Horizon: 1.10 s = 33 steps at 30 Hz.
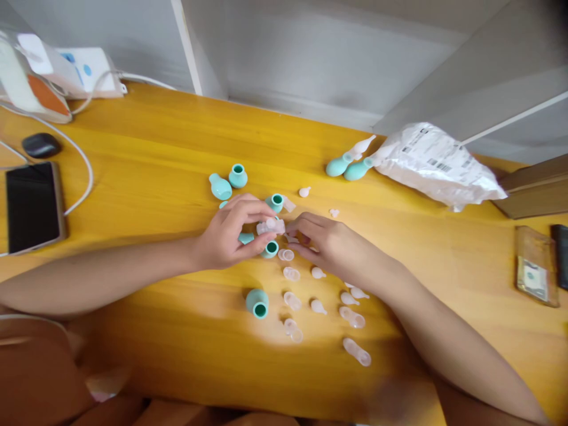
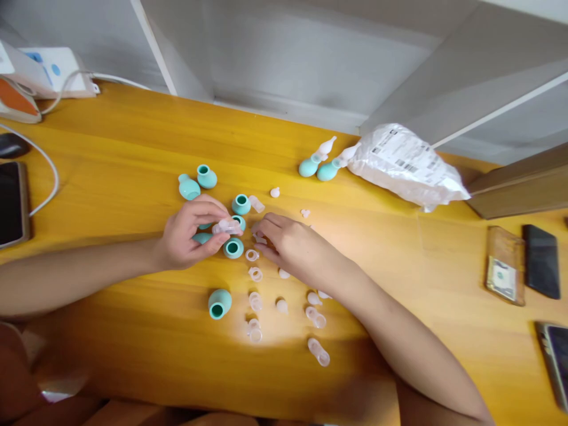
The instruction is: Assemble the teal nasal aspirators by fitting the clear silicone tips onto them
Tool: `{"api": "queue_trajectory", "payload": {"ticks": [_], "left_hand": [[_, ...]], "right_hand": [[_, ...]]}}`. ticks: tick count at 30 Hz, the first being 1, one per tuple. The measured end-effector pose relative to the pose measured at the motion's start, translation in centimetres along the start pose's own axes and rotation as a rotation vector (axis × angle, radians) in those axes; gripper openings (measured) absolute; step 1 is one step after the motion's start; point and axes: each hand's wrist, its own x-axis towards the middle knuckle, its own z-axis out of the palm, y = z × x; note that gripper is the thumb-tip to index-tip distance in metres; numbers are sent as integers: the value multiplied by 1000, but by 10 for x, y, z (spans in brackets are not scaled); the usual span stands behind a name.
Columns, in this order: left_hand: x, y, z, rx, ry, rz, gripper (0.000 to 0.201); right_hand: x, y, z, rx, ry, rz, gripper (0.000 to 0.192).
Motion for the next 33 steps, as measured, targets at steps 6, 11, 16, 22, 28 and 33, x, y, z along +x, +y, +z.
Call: {"api": "queue_trajectory", "payload": {"ticks": [6,11,16,22,28,33], "left_hand": [[-2,-1,0,-56,-16,-63,24],[-1,0,-4,-28,-102,-84,14],[-1,-1,-2,-19,-42,-12,23],[1,0,-1,3,-31,4,20],[-1,-2,-1,-32,-40,0,22],[-5,-6,0,-86,-44,-44,21]], "right_hand": [[-2,0,-3,-9,-14,16,18],[-3,1,-3,-12,-31,17,16],[-3,3,-6,24,-22,-8,14],[2,-5,-12,151,264,8,9],[5,-14,-5,519,563,67,6],[8,-13,-1,626,538,-3,14]]}}
